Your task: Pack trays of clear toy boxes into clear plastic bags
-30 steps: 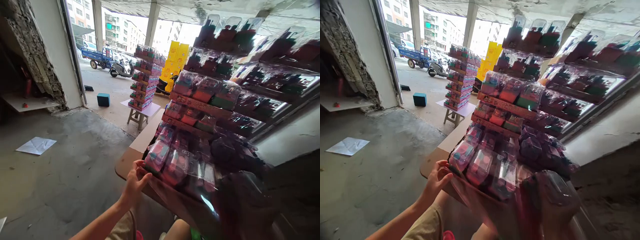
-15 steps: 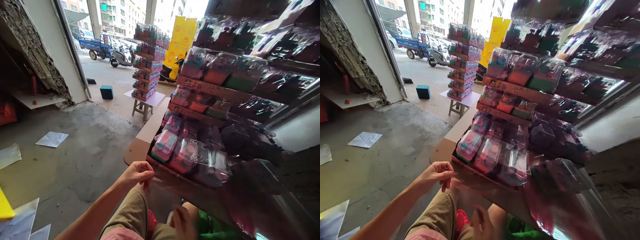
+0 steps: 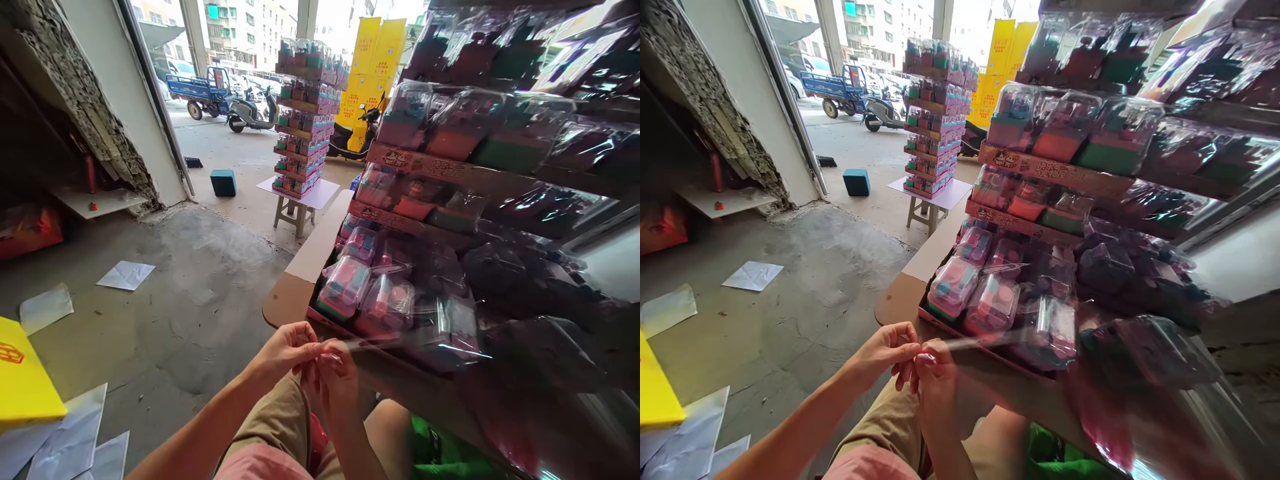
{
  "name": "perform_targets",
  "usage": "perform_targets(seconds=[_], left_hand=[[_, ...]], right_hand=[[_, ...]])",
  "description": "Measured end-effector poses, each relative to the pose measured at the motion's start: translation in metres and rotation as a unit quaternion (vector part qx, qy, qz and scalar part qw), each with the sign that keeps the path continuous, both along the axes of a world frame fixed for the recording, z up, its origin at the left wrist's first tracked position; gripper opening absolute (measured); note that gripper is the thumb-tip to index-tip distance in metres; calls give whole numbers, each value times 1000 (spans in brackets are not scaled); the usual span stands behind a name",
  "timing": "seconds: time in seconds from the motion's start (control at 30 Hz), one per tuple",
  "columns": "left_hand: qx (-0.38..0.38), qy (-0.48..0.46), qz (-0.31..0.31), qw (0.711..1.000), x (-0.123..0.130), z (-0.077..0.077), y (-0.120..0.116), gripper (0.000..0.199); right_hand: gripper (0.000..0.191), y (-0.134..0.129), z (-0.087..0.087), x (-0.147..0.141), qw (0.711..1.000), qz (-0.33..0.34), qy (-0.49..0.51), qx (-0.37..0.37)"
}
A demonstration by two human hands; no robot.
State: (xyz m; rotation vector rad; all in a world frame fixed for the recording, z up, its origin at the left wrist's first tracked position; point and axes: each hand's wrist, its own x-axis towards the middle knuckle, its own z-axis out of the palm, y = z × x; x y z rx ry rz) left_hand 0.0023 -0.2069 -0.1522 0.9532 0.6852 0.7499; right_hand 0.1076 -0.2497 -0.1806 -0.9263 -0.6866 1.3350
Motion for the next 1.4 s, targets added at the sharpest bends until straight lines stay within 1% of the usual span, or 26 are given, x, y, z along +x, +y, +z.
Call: perform_targets(seconds=[0.13, 0.27, 0.43, 0.5, 0.6, 0.67, 0.77, 0.83, 1.0, 1.17, 1.23, 1.3, 1.33, 1.4], left_hand=[[5, -9, -2, 1000, -1, -2, 0, 41], [13, -11, 9, 1000, -3, -4, 0, 40], [-3, -16, -14, 1000, -4, -2, -3, 40], [-9, -11, -20, 1000, -3, -1, -4, 40], [-11, -3, -19, 1000, -2, 0, -4, 42], [-15, 2, -22, 1000, -1, 1, -4, 43], [-21, -3, -19, 1000, 0, 3, -2, 40], [-20, -5, -6, 1000, -1, 3, -1, 38], [3, 13, 40, 999, -2, 5, 4, 36], [-4, -26, 66, 997, 4, 6, 3, 30], [-10, -31, 68, 997, 5, 5, 2, 30], [-18, -35, 82, 996, 5, 4, 3, 30], [-21, -35, 92, 995, 3, 4, 5, 31], [-17, -23, 104, 994, -2, 5, 8, 33]], right_hand=[[31, -5, -3, -2, 998, 45, 43, 1], [29, -8, -2, 0, 997, 44, 69, -9], [29, -7, -5, 1, 996, 38, 79, -6], [33, -6, -9, 1, 995, 54, 85, 1], [29, -3, -11, -1, 996, 51, 77, 24], [30, -2, -9, -1, 995, 46, 78, 33], [27, -2, -4, -2, 993, 75, 83, 40], [26, -3, -1, -1, 992, 87, 78, 44], [28, -3, 0, 2, 992, 89, 80, 43], [30, -4, -4, 5, 993, 87, 82, 8], [30, -7, -6, 9, 992, 88, 96, -3], [30, -17, -11, 21, 992, 82, 94, -13], [30, -26, -15, 31, 993, 80, 84, -23], [33, -52, -28, 58, 994, 81, 42, -54]])
